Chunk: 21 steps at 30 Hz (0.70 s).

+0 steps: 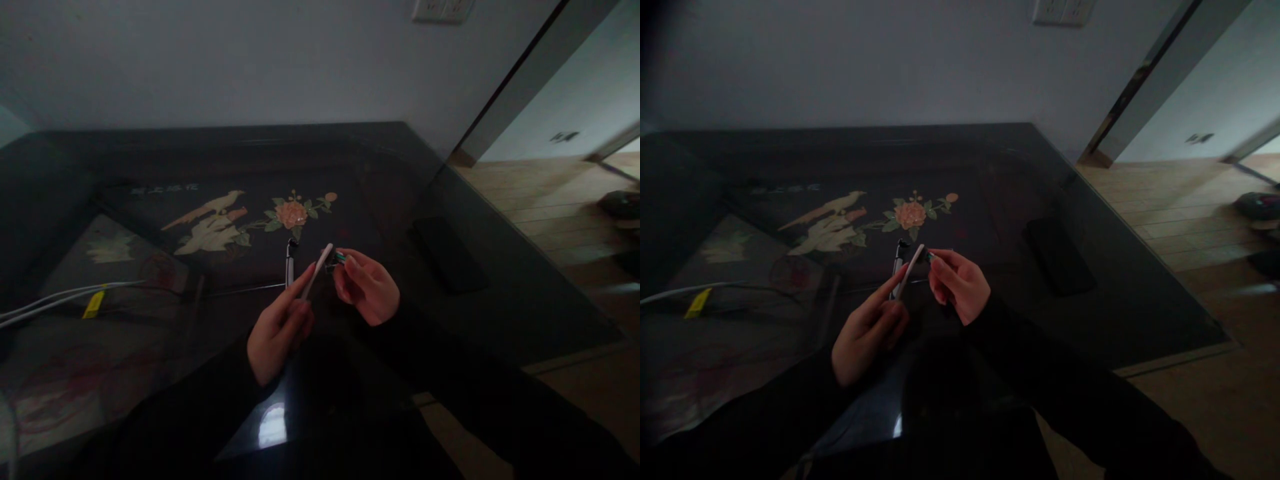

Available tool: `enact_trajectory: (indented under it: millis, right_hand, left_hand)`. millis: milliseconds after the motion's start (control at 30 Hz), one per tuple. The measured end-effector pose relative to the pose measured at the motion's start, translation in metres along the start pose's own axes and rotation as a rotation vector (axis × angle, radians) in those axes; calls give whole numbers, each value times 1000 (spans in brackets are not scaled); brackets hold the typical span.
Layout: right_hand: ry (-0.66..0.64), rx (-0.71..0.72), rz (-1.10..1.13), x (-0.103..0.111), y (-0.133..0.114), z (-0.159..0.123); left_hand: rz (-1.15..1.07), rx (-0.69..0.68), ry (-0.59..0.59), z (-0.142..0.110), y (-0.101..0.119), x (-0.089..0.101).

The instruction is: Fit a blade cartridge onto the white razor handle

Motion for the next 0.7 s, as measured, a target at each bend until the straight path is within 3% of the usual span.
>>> enact_trajectory:
  millis: [333,700]
  right_hand:
    - [-65,-32,34,-2,-2,2]
    - [-4,8,39,-2,-7,2]
  left_hand:
    - [52,-59,20,3,2,2]
    - [121,-56,39,0,9,3]
Point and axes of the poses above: each hand's wrist, its own z-axis towards the middle knuckle, its own x-axis out of the back of the hand, y = z × x, the point moved 7 cm from there along z, towards the middle knuckle, and after that the axes turned 11 degrees about z, right-handed, at the moved point
